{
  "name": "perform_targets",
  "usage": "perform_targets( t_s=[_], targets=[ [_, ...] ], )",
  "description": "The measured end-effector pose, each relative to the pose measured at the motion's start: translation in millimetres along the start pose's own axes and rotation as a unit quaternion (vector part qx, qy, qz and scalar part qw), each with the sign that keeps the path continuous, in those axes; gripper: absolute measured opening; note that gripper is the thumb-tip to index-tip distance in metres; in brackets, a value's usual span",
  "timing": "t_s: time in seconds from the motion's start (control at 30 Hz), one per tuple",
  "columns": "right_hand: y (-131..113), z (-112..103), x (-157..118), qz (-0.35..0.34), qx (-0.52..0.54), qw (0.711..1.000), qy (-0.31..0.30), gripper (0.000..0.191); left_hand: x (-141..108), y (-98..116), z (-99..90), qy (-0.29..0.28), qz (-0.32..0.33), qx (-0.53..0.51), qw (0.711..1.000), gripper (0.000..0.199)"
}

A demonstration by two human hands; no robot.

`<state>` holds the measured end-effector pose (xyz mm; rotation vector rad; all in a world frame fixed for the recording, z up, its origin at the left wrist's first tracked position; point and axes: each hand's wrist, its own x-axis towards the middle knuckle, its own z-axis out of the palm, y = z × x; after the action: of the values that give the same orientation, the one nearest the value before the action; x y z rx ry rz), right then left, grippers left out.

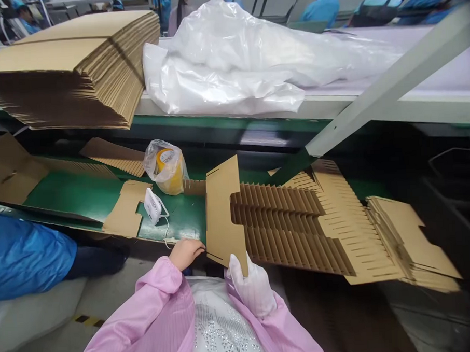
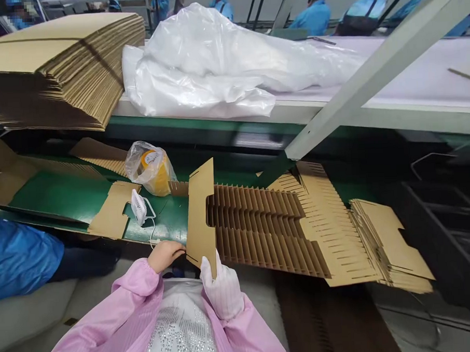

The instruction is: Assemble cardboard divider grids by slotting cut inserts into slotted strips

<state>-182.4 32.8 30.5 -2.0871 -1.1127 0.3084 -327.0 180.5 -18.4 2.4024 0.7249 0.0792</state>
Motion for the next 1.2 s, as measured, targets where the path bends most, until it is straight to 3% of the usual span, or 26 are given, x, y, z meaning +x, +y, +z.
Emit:
perform_targets(
  t_s=[0.13, 0.43, 0.6, 0.77, 0.97, 1.2],
  targets=[
    [2, 22, -5, -0.048, -0.072, 0.996, 0.008, 0.051, -2, -5, 4.0, -0.002, -0.004, -0.003, 1.000, 0.016],
    [-18, 49, 1, -0.060, -0.155, 0.986, 0.004, 0.056, -2, -9, 2.1, -0.025, 0.009, -0.006, 1.000, 0.013],
    [-22, 59, 2, -0.084, -0.275, 0.957, 0.033, 0.054, -1, -9, 1.5, -0.038, 0.012, 0.004, 0.999, 0.015],
    [-6, 66, -5, -0.166, -0.339, 0.925, 0.034, 0.046, -2, -10, 2.4, -0.042, 0.009, -0.002, 0.999, 0.014],
    [5, 75, -6, -0.135, -0.342, 0.929, 0.033, 0.060, -2, -11, 2.7, -0.044, 0.007, -0.007, 0.999, 0.014],
    [0, 76, 0, -0.151, -0.380, 0.912, 0.017, 0.056, -1, -13, -2.1, -0.046, 0.009, -0.020, 0.999, 0.013]
  ],
)
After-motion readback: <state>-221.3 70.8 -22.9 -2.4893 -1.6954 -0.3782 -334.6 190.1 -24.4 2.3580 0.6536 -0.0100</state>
